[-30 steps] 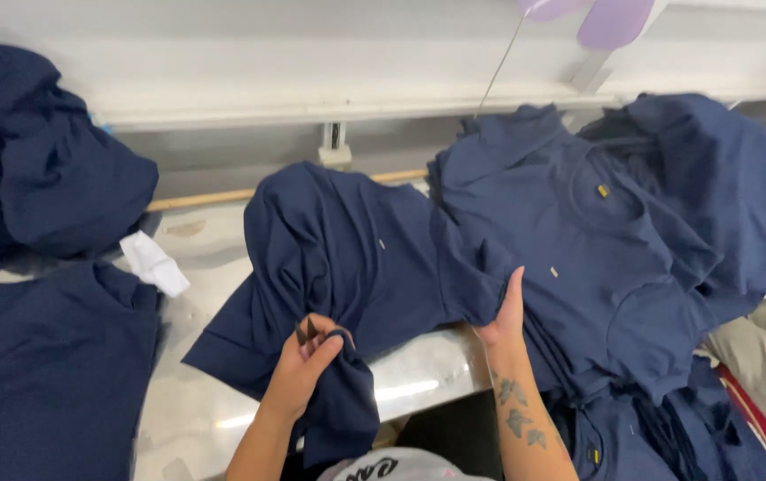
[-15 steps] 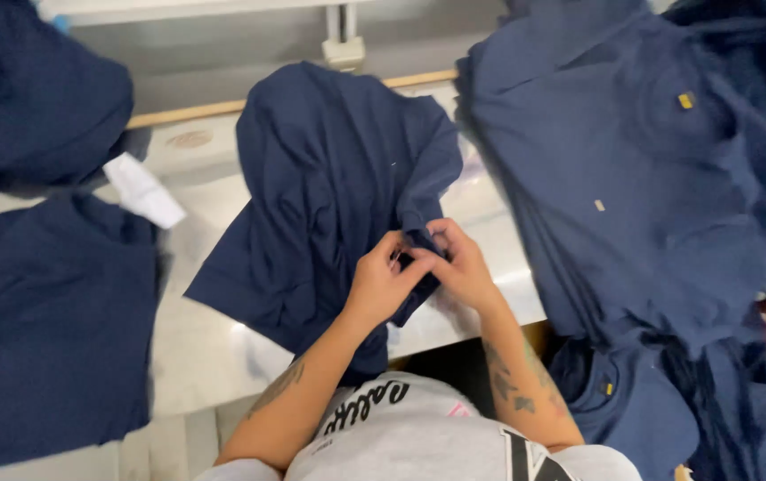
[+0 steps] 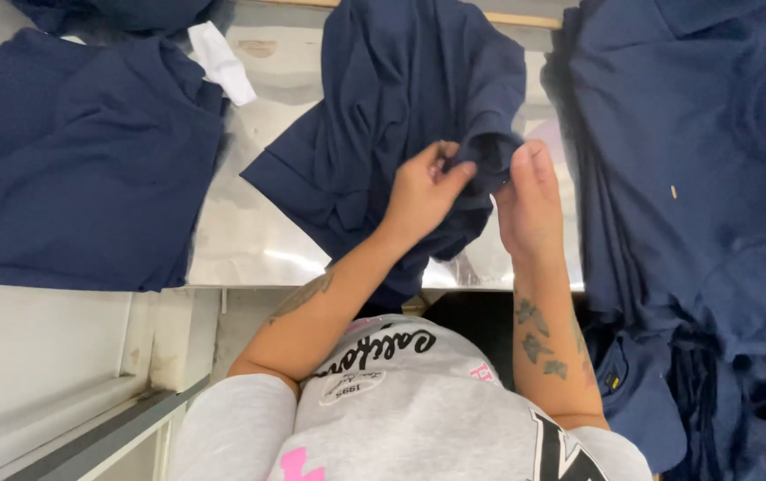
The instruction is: Inspecting blue t-shirts for loose threads, trimming them with snips, and folding them into neat piles.
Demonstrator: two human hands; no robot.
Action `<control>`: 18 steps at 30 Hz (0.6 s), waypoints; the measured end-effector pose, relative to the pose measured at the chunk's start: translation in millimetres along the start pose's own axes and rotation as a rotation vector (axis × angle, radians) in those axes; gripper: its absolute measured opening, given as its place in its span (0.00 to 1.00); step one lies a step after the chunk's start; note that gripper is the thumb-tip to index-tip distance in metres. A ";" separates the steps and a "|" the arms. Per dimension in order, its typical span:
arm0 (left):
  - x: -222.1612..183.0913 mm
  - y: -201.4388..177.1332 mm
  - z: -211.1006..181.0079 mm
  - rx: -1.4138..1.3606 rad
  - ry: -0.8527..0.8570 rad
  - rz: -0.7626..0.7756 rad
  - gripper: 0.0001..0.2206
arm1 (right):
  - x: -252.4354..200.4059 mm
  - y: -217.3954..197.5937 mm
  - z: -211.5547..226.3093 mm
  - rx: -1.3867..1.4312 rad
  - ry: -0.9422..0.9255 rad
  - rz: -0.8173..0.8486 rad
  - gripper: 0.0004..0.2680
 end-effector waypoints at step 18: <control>21.5 -64.7 -77.8 -1.074 -0.070 0.344 0.28 | -36.3 29.3 -36.5 0.918 0.575 0.019 0.24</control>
Point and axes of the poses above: each hand's wrist, its own x-axis towards the middle knuckle, its own y-axis out of the palm, z = x × y, the point moved 8 cm from there along x, towards the middle knuckle, and after that the axes turned 14 degrees about -y, right-handed, at the moved point
